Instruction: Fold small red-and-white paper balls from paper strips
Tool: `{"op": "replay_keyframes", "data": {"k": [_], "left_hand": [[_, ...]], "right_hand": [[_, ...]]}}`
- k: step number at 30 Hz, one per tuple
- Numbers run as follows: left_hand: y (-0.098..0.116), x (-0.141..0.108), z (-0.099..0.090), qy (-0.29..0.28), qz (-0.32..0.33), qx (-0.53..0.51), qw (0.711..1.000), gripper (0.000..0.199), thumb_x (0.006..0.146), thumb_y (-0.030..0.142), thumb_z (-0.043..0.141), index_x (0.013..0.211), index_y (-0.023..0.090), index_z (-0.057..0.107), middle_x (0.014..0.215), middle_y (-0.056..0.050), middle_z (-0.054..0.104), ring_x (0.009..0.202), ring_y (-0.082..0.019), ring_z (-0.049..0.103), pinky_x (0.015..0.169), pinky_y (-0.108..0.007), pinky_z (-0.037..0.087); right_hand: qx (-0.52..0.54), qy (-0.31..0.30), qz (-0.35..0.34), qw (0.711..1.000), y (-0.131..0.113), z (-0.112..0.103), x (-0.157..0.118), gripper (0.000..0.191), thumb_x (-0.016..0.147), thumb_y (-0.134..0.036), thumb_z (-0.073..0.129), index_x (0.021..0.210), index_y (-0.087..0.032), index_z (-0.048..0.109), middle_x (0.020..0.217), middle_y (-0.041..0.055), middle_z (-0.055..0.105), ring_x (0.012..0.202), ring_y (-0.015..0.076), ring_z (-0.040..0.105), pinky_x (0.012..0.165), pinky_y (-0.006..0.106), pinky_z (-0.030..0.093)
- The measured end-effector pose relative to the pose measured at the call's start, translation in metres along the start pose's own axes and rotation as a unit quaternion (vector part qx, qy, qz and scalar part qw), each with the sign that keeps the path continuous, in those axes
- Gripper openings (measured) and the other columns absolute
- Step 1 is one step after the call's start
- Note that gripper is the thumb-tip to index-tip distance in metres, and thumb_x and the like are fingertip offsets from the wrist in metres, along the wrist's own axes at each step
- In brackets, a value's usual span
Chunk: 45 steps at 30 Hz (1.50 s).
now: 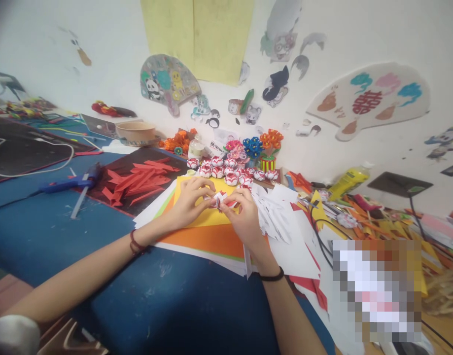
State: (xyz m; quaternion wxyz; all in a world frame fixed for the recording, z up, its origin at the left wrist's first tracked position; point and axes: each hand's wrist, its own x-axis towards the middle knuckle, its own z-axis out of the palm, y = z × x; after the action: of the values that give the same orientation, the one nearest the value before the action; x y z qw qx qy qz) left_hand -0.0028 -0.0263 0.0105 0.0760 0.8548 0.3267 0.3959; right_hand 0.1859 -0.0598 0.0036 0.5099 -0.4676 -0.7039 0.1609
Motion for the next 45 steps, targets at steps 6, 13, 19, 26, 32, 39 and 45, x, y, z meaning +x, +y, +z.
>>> {"op": "replay_keyframes", "data": {"k": [6, 13, 19, 26, 32, 39, 45], "left_hand": [[0.000, -0.001, 0.001, 0.000, 0.005, -0.013, 1.000, 0.016, 0.096, 0.029, 0.052, 0.086, 0.020, 0.060, 0.111, -0.003, 0.061, 0.106, -0.019, 0.050, 0.095, -0.038, 0.029], [0.002, 0.000, -0.002, 0.003, 0.005, 0.004, 1.000, 0.018, 0.096, 0.032, 0.053, 0.085, 0.020, 0.061, 0.112, -0.003, 0.061, 0.106, -0.020, 0.049, 0.094, -0.038, 0.030], [0.003, -0.001, -0.002, 0.068, -0.025, 0.053, 0.996, 0.020, 0.094, 0.037, 0.057, 0.085, 0.021, 0.064, 0.112, -0.003, 0.062, 0.105, -0.020, 0.047, 0.091, -0.038, 0.030], [0.009, -0.002, -0.003, 0.021, 0.004, 0.055, 0.998, 0.020, 0.095, 0.036, 0.054, 0.086, 0.021, 0.065, 0.110, -0.003, 0.063, 0.106, -0.021, 0.047, 0.092, -0.040, 0.029], [0.010, 0.003, -0.013, 0.005, -0.044, 0.008, 0.999, 0.025, 0.093, 0.039, 0.056, 0.079, 0.021, 0.066, 0.105, -0.003, 0.063, 0.102, -0.021, 0.048, 0.092, -0.040, 0.032], [0.012, 0.003, -0.015, -0.018, -0.057, -0.027, 0.998, 0.021, 0.090, 0.034, 0.060, 0.075, 0.020, 0.066, 0.103, -0.002, 0.061, 0.101, -0.021, 0.048, 0.094, -0.041, 0.032], [0.012, 0.004, -0.017, -0.011, -0.056, 0.019, 0.998, 0.017, 0.088, 0.030, 0.062, 0.075, 0.020, 0.065, 0.110, -0.003, 0.059, 0.103, -0.023, 0.046, 0.091, -0.041, 0.032]], "right_hand": [[-0.005, -0.025, -0.001, 1.000, -0.002, 0.000, -0.002, 0.013, 0.082, -0.033, 0.065, 0.079, -0.020, 0.065, 0.098, 0.0075, 0.055, 0.084, 0.0198, 0.055, 0.059, 0.030, 0.043], [-0.023, -0.035, -0.016, 0.999, -0.002, 0.000, -0.001, 0.014, 0.085, -0.034, 0.062, 0.082, -0.021, 0.064, 0.100, 0.0078, 0.056, 0.095, 0.0227, 0.056, 0.068, 0.033, 0.047], [-0.177, 0.084, -0.093, 0.976, -0.011, -0.004, -0.001, 0.029, 0.083, -0.043, 0.068, 0.101, -0.021, 0.063, 0.106, 0.0100, 0.053, 0.102, 0.0262, 0.052, 0.084, 0.040, 0.043], [-0.361, -0.022, -0.186, 0.914, -0.004, -0.003, -0.005, 0.023, 0.096, -0.035, 0.053, 0.079, -0.021, 0.059, 0.073, 0.0033, 0.061, 0.074, 0.0202, 0.051, 0.068, 0.034, 0.030], [-0.382, -0.033, -0.232, 0.894, -0.005, 0.000, -0.005, 0.026, 0.098, -0.026, 0.044, 0.078, -0.020, 0.059, 0.068, 0.0032, 0.061, 0.065, 0.0179, 0.050, 0.064, 0.033, 0.029], [-0.395, -0.019, -0.231, 0.889, -0.002, 0.004, -0.008, 0.022, 0.095, -0.029, 0.048, 0.080, -0.020, 0.062, 0.071, 0.0044, 0.065, 0.068, 0.0187, 0.053, 0.063, 0.034, 0.030], [-0.330, -0.054, -0.215, 0.918, -0.002, 0.008, -0.010, 0.025, 0.095, -0.020, 0.044, 0.073, -0.020, 0.057, 0.065, 0.0028, 0.059, 0.061, 0.0161, 0.050, 0.061, 0.031, 0.033]]}}
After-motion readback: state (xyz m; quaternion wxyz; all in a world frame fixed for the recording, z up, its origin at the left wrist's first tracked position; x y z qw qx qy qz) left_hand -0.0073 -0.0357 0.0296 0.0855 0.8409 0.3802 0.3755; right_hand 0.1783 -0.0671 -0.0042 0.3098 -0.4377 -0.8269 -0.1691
